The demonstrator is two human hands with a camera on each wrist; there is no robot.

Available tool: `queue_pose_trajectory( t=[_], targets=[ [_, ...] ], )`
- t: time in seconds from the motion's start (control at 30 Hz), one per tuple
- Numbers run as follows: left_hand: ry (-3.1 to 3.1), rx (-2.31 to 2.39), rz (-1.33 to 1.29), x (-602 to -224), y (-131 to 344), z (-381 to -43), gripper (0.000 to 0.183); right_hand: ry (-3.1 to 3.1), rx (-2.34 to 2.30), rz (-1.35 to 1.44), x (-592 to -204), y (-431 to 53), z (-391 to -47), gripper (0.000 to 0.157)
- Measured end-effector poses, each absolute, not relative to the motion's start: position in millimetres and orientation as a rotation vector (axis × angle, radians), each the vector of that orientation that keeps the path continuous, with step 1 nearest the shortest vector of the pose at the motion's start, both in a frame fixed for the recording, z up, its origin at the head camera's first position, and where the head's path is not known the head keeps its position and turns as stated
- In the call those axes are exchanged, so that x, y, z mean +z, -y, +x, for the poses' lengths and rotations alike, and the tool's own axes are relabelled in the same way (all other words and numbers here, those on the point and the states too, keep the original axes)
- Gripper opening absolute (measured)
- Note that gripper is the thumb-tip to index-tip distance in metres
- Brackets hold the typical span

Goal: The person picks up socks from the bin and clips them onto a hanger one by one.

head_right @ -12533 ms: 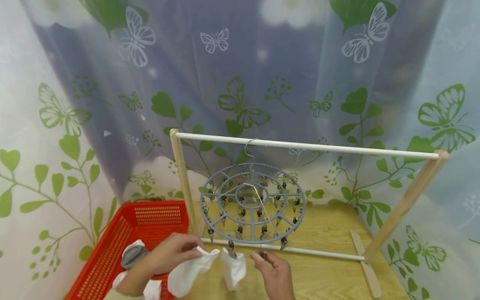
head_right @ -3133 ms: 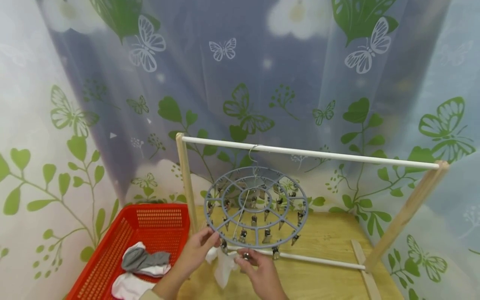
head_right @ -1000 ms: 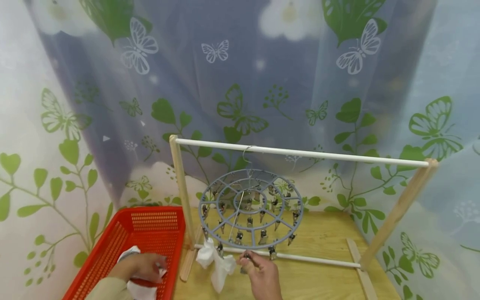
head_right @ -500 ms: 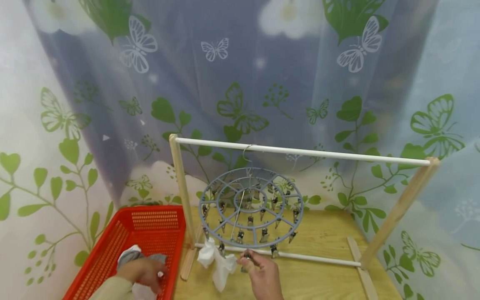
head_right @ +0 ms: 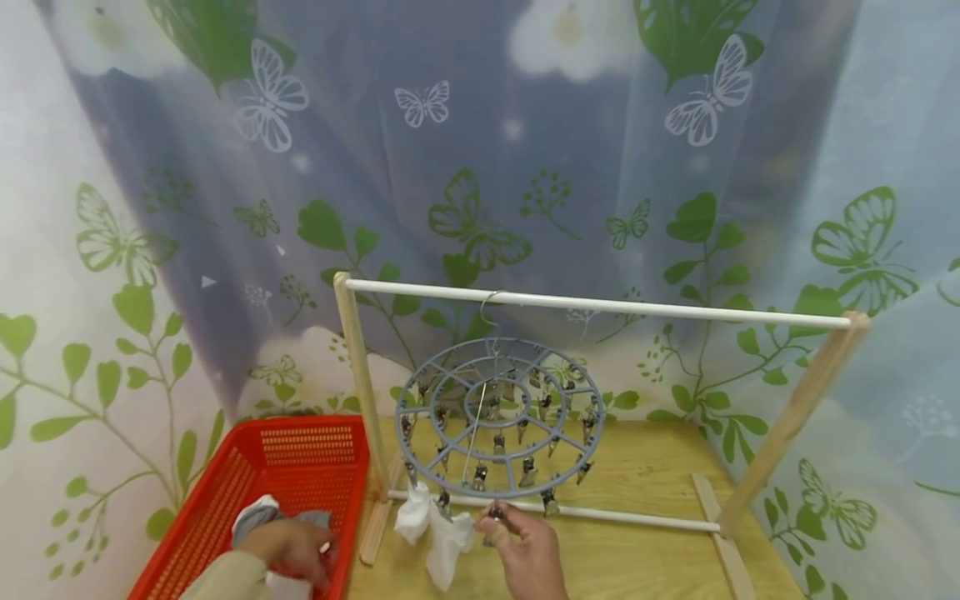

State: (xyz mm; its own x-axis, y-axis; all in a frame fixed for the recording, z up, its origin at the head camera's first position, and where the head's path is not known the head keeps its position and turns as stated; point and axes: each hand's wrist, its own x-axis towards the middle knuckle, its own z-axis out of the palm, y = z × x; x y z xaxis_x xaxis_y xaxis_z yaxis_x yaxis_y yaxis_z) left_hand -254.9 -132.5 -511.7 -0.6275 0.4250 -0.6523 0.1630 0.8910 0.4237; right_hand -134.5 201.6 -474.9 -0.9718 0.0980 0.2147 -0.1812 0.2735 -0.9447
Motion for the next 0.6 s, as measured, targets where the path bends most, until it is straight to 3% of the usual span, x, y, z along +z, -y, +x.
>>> queue_pose_trajectory(
  t=[0.27,0.43,0.6],
  targets=[
    [-2.235,0.187,0.482,-563,156,-291,0.029,2.324,1.736,0.068,-476,-202,-135,0.019],
    [-2.028,0.17,0.281,-541,151,-281,0.02,2.353,1.745,0.064,-478,-203,-136,0.022],
    [-2.026,0.079,0.152,-522,147,-273,0.026,2.366,1.743,0.055,-478,-203,-136,0.022]
  ],
)
